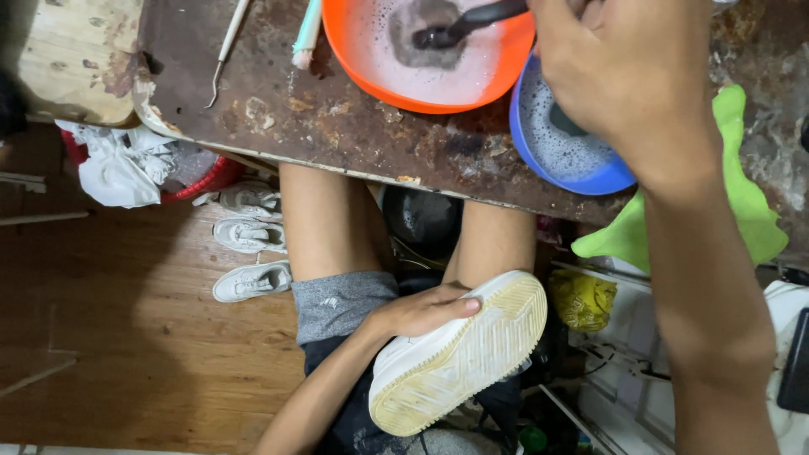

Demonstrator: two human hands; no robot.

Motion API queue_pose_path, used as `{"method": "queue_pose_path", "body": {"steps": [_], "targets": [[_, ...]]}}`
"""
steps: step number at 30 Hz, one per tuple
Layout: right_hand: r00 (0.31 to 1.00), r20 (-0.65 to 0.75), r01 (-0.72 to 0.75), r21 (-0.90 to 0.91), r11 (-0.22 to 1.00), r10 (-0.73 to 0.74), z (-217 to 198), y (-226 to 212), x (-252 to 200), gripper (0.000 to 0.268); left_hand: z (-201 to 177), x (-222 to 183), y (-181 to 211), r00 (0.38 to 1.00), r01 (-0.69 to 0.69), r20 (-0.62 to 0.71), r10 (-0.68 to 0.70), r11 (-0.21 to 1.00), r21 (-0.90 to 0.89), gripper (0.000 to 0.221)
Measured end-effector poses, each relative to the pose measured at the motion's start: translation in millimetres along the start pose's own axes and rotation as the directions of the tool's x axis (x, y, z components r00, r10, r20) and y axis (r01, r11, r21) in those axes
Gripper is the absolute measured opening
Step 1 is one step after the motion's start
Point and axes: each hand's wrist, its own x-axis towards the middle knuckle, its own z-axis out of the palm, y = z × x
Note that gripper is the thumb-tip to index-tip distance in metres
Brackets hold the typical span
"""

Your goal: The person is cleaning the sole of a white sneaker by dipping a brush into soapy water and scrubbing the surface thoroughly.

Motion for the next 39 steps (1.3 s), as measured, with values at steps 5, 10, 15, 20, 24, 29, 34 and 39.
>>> {"method": "queue_pose_path", "body": {"steps": [5, 10, 15, 20, 24, 29, 34, 39], "targets": [[0.988, -0.152, 0.033, 0.035, 0.999, -0.027, -1, 10, -22, 0.026, 0, 0, 1, 1.000, -0.009, -0.005, 0.009, 1.000, 0.007, 0.050], [0.918, -0.393, 0.012, 0.181, 0.983, 0.061, -11, -3, -60, 0.019, 0, 2, 3, 1.000, 0.012, -0.024, -0.011, 0.999, 0.040, 0.055], [0.829, -0.485, -0.236, 0.147, 0.961, 0.278, -21, 7, -106, 0.023, 1, 3, -2, 1.000, -0.016, -0.011, 0.016, 0.999, 0.030, 0.053], [0.846, -0.432, -0.213, 0.262, 0.941, 0.311, -17, 41, -126, 0.005, -1, 8, -11, 0.997, -0.072, -0.001, 0.072, 0.996, 0.048, 0.049], [0.926, -0.328, -0.113, 0.224, 0.968, 0.184, -17, 46, -123, 0.011, -1, 11, -15, 0.997, -0.073, 0.003, 0.073, 0.997, 0.032, 0.048], [0.836, -0.497, -0.110, 0.266, 0.958, 0.234, -3, 40, -136, 0.009, -2, 10, -20, 0.999, 0.006, -0.039, -0.004, 0.999, 0.040, 0.051], [0.723, -0.663, -0.082, 0.197, 0.977, 0.195, 1, 31, -138, 0.029, -3, 10, -31, 0.999, -0.030, -0.027, 0.031, 0.999, 0.022, 0.048], [0.754, -0.610, -0.127, 0.230, 0.965, 0.245, -1, 37, -155, 0.026, -2, 12, -32, 0.998, -0.068, -0.012, 0.069, 0.997, 0.020, 0.046]]}}
